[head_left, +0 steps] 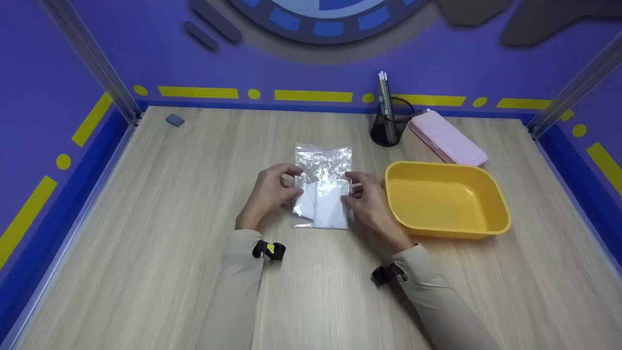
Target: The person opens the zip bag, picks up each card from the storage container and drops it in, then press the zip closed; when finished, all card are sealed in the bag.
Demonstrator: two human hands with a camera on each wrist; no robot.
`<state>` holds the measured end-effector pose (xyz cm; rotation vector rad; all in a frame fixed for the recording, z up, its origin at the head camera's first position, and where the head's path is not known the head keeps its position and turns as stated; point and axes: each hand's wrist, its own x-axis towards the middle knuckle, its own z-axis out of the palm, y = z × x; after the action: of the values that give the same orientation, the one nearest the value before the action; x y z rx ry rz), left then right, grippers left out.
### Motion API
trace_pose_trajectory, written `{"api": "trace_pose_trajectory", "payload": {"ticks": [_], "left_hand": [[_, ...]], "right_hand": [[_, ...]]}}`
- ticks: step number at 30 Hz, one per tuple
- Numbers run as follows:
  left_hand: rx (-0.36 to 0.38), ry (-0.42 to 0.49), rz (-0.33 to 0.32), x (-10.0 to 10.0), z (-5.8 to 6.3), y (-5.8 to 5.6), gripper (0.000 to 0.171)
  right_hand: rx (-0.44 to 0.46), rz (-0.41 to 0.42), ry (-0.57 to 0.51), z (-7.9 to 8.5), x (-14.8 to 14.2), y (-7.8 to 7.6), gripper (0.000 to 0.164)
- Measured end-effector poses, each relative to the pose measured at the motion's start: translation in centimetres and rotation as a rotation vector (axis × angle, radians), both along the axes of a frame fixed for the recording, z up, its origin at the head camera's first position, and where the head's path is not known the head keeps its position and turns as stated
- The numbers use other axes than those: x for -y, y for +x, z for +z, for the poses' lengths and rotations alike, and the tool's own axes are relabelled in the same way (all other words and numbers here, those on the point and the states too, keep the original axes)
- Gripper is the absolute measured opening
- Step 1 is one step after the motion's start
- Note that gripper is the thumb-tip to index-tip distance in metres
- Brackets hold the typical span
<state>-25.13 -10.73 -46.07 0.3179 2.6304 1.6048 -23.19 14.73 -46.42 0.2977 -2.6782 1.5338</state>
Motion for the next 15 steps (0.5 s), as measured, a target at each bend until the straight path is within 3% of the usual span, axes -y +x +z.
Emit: {"api": "trace_pose_trajectory", "payload": {"ticks": [6, 15], "left_hand": [[-0.014, -0.084, -0.009, 0.0, -0.7, -0.3, 0.044], [-0.037, -0.173, -0.012, -0.4, -1.5, -0.5, 0.047]], "right_hand": [[0.016, -0.001, 0.011, -0.4, 0.0, -0.1, 0.057], [0.019, -0.002, 0.119, -0.8, -0.4, -0.2, 0.057]]}}
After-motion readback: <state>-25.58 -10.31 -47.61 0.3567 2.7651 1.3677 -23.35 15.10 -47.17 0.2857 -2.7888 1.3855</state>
